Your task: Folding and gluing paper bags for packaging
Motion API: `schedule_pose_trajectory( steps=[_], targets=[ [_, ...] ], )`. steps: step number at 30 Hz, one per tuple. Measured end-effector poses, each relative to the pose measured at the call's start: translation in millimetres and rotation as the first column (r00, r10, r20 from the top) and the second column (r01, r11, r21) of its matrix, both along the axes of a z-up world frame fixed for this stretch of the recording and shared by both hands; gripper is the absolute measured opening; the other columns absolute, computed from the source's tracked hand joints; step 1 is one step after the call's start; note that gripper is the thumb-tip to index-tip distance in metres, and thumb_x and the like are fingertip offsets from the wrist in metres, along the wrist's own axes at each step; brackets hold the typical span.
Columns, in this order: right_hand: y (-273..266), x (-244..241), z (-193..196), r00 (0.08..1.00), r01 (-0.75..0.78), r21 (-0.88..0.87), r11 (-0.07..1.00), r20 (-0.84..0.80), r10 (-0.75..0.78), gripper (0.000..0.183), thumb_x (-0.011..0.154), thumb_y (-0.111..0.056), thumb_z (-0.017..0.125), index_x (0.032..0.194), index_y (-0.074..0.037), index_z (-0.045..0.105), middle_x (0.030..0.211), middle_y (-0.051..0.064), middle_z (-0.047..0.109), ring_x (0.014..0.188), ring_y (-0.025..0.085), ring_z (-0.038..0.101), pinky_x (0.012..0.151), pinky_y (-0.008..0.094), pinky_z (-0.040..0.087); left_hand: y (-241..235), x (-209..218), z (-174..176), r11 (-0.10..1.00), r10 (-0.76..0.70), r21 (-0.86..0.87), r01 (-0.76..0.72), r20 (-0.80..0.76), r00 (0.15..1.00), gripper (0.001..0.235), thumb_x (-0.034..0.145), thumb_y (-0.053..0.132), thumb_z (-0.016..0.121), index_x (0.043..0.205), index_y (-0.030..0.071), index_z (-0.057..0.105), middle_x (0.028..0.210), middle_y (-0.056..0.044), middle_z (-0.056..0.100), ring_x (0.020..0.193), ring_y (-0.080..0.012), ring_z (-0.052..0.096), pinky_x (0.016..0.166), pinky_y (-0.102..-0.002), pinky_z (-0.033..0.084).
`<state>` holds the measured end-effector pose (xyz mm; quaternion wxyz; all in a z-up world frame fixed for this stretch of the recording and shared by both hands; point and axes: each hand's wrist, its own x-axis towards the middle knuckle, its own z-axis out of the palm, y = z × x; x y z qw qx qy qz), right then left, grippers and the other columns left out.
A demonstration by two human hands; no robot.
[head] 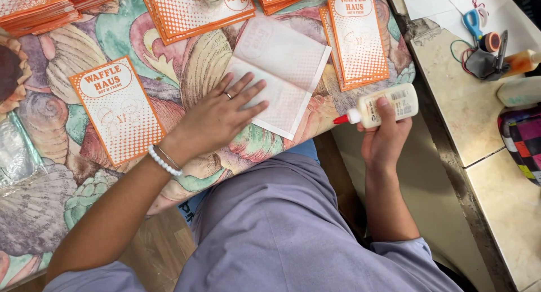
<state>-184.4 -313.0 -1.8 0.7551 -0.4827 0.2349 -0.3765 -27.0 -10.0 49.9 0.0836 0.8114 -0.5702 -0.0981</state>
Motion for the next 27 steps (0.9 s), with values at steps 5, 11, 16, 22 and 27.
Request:
schedule_pose_trajectory(
  steps=[5,11,16,22,27],
  targets=[
    [12,11,2,1.0,-0.013,-0.029,1.0,-0.01,0.012,0.026,0.094,-0.008,0.072,0.105,0.008,0.055,0.078,0.019,0.068,0.055,0.023,0.073,0.037,0.027,0.059,-5,-13,-5,0.993,0.1,0.069,-0.096,-0.069,0.993,0.05,0.11,0.034,0.033,0.157,0.021,0.042,0.166,-0.015,0.03,0.153,-0.0339,0.024,0.123,-0.053,0.016],
    [22,19,0,0.998,-0.058,-0.046,0.997,-0.001,0.058,0.025,0.093,-0.008,0.074,0.103,0.008,0.058,0.077,0.021,0.069,0.054,0.026,0.073,0.036,0.03,0.06,-4,-50,-13,0.983,0.184,-0.055,-0.177,0.164,0.969,0.046,0.103,0.021,0.047,0.147,0.013,0.057,0.146,-0.026,0.052,0.119,-0.038,0.055,0.088,-0.048,0.044],
    [25,23,-5,0.998,-0.064,-0.056,0.996,0.0,0.064,0.023,0.093,-0.008,0.074,0.101,0.008,0.059,0.076,0.021,0.069,0.055,0.026,0.073,0.038,0.028,0.06,4,-21,-15,1.0,0.021,-0.024,-0.02,0.064,0.998,0.046,0.108,0.026,0.038,0.152,0.022,0.05,0.165,-0.016,0.035,0.154,-0.0353,0.022,0.122,-0.057,0.016],
    [19,39,-30,0.996,-0.083,-0.104,0.991,0.014,0.085,0.021,0.092,-0.006,0.075,0.099,0.008,0.061,0.073,0.022,0.069,0.053,0.027,0.072,0.037,0.031,0.058,-12,-41,-25,0.956,0.294,0.01,-0.294,-0.087,0.952,0.052,0.111,0.035,0.033,0.159,0.018,0.041,0.168,-0.016,0.029,0.156,-0.0352,0.018,0.123,-0.058,-0.005],
    [30,55,-42,0.995,-0.102,-0.233,0.967,-0.022,0.1,0.021,0.091,-0.007,0.079,0.098,0.005,0.064,0.075,0.019,0.071,0.055,0.023,0.072,0.04,0.028,0.059,-3,-23,-38,0.944,0.097,-0.325,-0.056,0.111,0.989,0.041,0.112,0.024,0.039,0.143,0.005,0.059,0.159,-0.017,0.047,0.151,-0.0341,0.035,0.125,-0.053,0.016]
  ],
)
